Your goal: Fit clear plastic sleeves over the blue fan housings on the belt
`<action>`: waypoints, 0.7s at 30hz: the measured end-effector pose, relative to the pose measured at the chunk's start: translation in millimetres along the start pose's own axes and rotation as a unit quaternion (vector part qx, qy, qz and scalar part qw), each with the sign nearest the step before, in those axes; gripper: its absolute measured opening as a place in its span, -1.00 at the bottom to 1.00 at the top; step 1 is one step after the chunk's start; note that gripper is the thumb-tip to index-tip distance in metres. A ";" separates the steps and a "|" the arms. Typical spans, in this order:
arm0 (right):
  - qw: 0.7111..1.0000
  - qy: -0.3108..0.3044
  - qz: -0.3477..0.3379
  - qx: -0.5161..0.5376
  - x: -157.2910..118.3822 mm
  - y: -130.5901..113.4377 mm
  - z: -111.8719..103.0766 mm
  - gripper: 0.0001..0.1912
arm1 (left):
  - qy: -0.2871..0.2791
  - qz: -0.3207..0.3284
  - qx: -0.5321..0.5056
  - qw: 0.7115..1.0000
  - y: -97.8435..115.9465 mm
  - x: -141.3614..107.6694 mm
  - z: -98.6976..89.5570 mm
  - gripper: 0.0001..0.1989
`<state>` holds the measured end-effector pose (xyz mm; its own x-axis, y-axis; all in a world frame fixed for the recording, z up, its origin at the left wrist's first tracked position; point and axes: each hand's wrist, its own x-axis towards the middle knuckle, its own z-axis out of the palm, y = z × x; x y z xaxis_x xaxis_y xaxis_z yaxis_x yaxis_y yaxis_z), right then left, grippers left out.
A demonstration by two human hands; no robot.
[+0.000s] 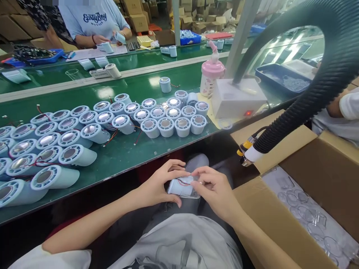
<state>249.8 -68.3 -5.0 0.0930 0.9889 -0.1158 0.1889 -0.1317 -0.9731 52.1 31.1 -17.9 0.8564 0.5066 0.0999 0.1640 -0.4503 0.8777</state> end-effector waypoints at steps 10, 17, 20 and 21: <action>0.991 -0.040 -0.121 -0.036 -8.2 14.8 -6.9 -0.65 | -0.025 -0.142 -0.259 0.955 11.2 -4.0 1.8 -0.33; 0.977 -0.052 -0.166 -0.126 -22.7 15.5 -11.4 -0.58 | -0.047 -0.093 -0.249 0.963 16.7 -6.9 -3.7 -0.26; 0.987 -0.060 -0.125 -0.085 -24.1 12.2 -13.6 -0.57 | -0.043 -0.052 -0.240 0.968 20.4 -7.5 -4.2 -0.24; 0.989 -0.062 -0.117 -0.070 -24.4 11.3 -14.1 -0.57 | -0.043 -0.049 -0.237 0.969 21.2 -7.7 -4.3 -0.24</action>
<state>263.4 -94.9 -10.4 -0.0880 0.9931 0.0771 0.3260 0.1019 -0.9399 46.9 20.8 1.9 0.8890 0.4577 -0.0170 0.0217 -0.0050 0.9998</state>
